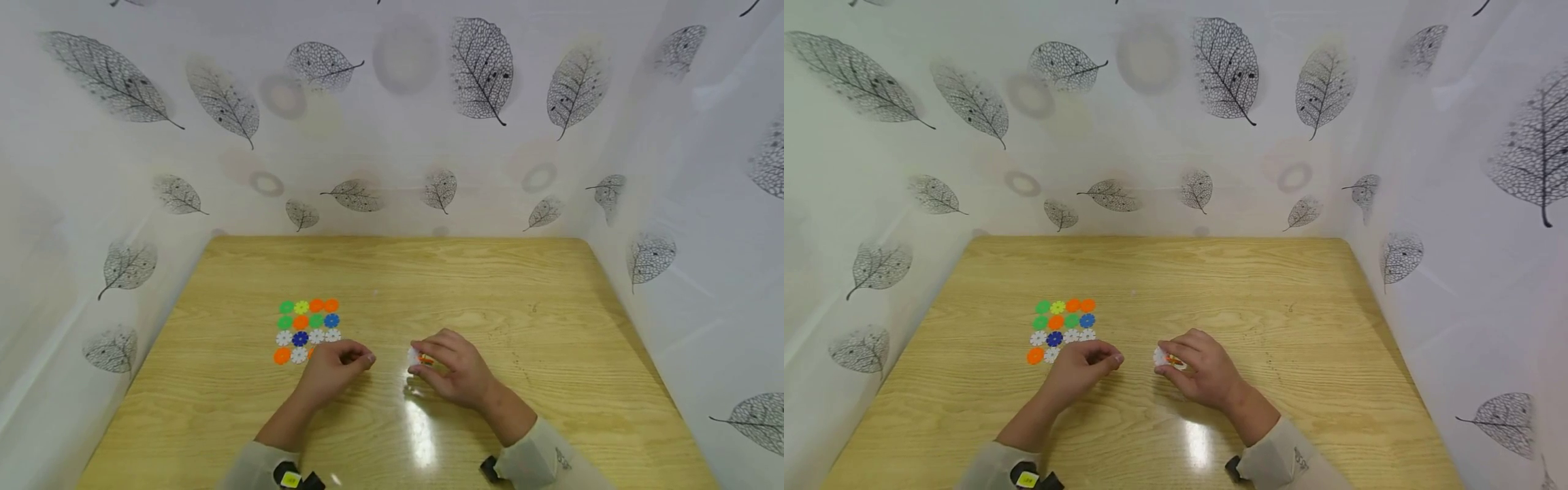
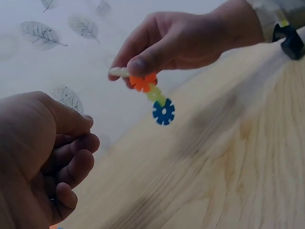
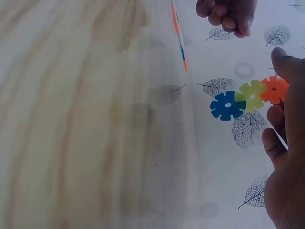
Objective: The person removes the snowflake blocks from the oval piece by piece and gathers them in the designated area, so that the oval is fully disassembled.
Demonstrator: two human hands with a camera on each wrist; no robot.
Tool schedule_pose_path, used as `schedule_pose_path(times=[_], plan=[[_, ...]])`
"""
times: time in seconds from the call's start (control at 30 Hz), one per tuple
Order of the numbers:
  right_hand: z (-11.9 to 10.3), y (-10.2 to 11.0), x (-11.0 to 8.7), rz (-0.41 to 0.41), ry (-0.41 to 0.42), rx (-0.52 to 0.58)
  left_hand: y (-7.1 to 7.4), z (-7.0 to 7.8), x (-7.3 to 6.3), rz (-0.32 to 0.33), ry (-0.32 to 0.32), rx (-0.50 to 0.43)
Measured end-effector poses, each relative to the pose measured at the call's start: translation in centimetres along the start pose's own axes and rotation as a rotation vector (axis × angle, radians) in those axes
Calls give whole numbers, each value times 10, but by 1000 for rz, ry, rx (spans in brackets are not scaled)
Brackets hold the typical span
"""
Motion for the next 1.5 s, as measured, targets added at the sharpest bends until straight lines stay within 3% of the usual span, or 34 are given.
schedule_pose_path(times=[0.4, 0.67, 1.1, 1.5], plan=[[-3, -7, 1, -71, -42, -36, -26, 22, -5, -148, -40, -86], [-5, -10, 4, -93, -3, -52, -33, 29, -6, -183, -44, -86], [-6, -14, 5, -96, 10, -73, -32, 31, -5, -138, -55, -55], [-6, -10, 7, 4, 81, -98, -26, 23, -2, -62, -63, -120]])
Point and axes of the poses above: each hand's wrist, its own x-axis towards the middle knuckle, its own y-axis out of the back of the hand, z = x × y, the point moved 5 cm from there along x, towards the middle knuckle, and after that the axes turned 6 degrees about z, right-handed, at the moved point
